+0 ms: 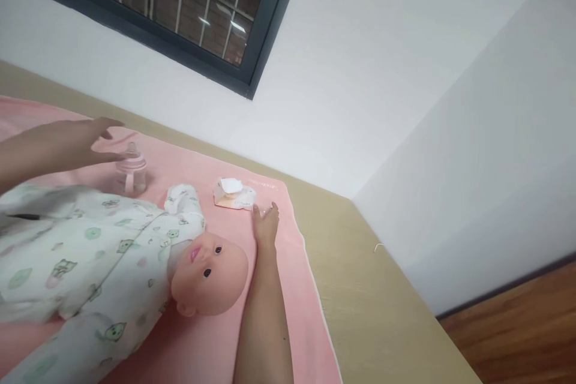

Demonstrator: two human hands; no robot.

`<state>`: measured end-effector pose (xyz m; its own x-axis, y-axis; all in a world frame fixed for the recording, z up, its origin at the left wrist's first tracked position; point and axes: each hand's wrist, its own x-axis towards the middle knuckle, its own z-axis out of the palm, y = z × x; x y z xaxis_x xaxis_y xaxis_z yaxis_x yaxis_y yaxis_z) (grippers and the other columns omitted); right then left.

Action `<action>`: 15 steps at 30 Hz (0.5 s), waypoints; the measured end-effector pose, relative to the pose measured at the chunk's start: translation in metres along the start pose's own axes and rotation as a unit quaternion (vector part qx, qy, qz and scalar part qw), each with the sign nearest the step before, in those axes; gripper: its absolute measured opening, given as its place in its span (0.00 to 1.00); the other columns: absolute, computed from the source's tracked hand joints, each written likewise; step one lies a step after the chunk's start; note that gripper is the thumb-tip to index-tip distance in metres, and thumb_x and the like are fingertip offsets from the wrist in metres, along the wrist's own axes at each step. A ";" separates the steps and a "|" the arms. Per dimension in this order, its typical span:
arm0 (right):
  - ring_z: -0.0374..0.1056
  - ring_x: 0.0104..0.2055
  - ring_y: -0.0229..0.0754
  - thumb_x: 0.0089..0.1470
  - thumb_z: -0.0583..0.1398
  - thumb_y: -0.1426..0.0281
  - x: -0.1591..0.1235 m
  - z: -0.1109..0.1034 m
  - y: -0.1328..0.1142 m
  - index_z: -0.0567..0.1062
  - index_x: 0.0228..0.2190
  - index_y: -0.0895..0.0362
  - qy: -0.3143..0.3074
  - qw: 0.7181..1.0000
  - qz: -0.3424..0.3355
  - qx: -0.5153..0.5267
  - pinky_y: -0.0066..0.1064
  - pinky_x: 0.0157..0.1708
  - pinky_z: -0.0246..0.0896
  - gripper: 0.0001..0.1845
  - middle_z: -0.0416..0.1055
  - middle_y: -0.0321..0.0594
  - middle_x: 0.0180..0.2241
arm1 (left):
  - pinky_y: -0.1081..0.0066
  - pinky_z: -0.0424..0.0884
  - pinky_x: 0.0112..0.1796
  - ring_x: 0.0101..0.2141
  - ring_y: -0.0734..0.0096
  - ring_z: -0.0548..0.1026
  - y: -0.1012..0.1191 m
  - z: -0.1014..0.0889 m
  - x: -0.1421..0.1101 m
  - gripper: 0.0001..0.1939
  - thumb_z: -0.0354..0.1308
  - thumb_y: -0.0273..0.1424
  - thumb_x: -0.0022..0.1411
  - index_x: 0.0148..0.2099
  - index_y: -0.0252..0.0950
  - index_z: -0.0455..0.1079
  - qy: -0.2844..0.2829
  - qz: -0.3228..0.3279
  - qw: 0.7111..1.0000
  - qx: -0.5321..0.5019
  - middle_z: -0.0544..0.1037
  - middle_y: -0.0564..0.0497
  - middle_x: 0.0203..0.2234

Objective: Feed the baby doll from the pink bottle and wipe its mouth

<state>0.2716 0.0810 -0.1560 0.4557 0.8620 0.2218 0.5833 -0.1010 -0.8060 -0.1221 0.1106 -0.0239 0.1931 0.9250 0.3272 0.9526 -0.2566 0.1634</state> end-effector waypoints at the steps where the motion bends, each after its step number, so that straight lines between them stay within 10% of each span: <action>1: 0.55 0.62 0.55 0.53 0.54 0.52 -0.001 0.000 0.000 0.53 0.61 0.62 0.006 1.000 -0.002 -0.001 0.44 0.59 0.53 0.41 0.58 0.58 0.60 | 0.54 0.69 0.40 0.43 0.45 0.73 0.014 -0.006 -0.003 0.35 0.42 0.52 0.65 0.62 0.28 0.53 -0.006 -0.002 1.000 -0.011 0.73 0.37 0.48; 9: 0.54 0.59 0.49 0.60 0.47 0.58 -0.008 -0.009 -0.014 0.66 0.51 0.60 0.102 0.986 -0.129 -0.025 0.39 0.56 0.52 0.25 0.66 0.51 0.51 | 0.66 0.68 0.37 0.39 0.57 0.76 0.128 -0.002 -0.012 0.21 0.44 0.42 0.64 0.52 0.40 0.69 -0.151 0.220 0.954 -0.133 0.78 0.46 0.46; 15: 0.60 0.45 0.45 0.63 0.45 0.62 -0.008 0.002 -0.026 0.71 0.32 0.57 0.035 0.953 -0.281 -0.108 0.35 0.48 0.56 0.18 0.71 0.46 0.37 | 0.64 0.71 0.43 0.39 0.58 0.77 0.184 0.018 0.008 0.22 0.50 0.45 0.61 0.49 0.37 0.74 -0.411 0.305 0.833 -0.212 0.79 0.44 0.41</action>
<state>0.2516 0.0772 -0.1382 0.0702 0.7753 0.6276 0.8695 0.2609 -0.4195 0.0593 0.0757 -0.0078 0.8725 0.4208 -0.2485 0.4828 -0.6636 0.5714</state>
